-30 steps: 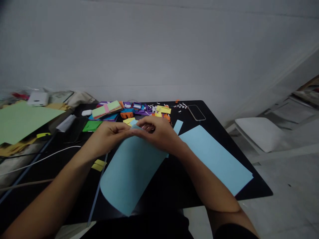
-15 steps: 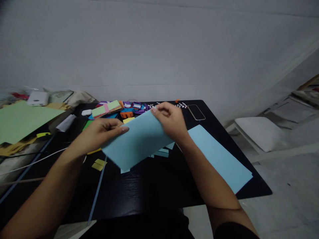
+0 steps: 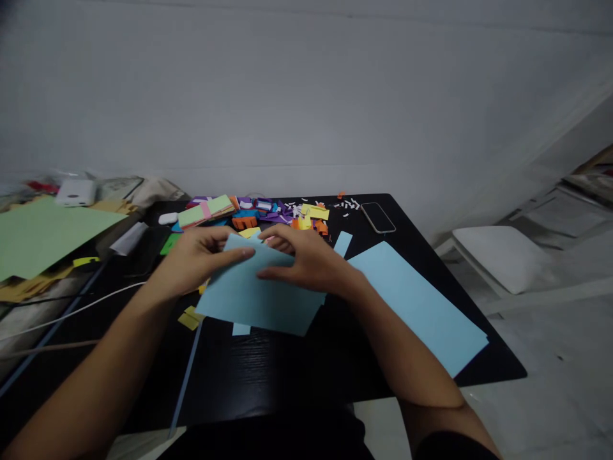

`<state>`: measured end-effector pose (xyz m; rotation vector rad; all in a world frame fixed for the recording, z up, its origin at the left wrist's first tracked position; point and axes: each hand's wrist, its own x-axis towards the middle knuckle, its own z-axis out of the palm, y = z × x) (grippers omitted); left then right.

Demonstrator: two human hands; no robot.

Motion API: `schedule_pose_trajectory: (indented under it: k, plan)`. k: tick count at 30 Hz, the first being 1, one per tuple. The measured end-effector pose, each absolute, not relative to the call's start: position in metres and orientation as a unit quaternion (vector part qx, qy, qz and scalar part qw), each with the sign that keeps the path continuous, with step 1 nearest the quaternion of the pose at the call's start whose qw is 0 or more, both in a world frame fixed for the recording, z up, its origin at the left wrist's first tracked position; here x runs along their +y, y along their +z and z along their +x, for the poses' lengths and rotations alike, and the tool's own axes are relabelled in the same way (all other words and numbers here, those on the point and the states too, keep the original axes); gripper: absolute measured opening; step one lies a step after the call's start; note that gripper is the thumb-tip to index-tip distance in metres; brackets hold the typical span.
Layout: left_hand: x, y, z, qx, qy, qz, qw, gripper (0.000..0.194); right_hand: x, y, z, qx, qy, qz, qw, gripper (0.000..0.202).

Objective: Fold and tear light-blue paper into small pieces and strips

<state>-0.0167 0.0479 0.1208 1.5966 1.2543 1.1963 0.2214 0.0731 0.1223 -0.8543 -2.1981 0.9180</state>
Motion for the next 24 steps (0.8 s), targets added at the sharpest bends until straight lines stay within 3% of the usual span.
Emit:
schedule_pose_trajectory:
  k: [3, 5, 10, 13, 16, 18, 24]
  plan:
    - [0.042, 0.124, -0.009, 0.474, 0.410, 0.666, 0.404, 0.016, 0.070, 0.118, 0.211, -0.789, 0.416, -0.304, 0.335, 0.034]
    - [0.041, 0.128, -0.011, 0.476, 0.432, 0.647, 0.410, 0.017, 0.073, 0.117, 0.213, -0.738, 0.458, -0.319, 0.380, 0.024]
    - [0.051, 0.128, -0.020, 0.481, 0.561, 0.537, 0.407, 0.022, 0.083, 0.120, 0.222, -0.631, 0.495, -0.359, 0.478, 0.030]
    - [0.057, 0.119, -0.018, 0.457, 0.632, 0.502, 0.374, 0.030, 0.084, 0.124, 0.227, -0.681, 0.481, -0.381, 0.400, 0.030]
    - [0.056, 0.114, -0.013, 0.453, 0.645, 0.508, 0.347, 0.038, 0.082, 0.129, 0.232, -0.789, 0.385, -0.389, 0.278, 0.026]
    - [0.053, 0.114, -0.009, 0.455, 0.629, 0.528, 0.345, 0.038, 0.077, 0.131, 0.232, -0.832, 0.316, -0.378, 0.255, 0.024]
    - [0.034, 0.121, 0.006, 0.446, 0.597, 0.568, 0.348, 0.032, 0.054, 0.125, 0.207, -0.784, 0.261, -0.304, 0.473, 0.021]
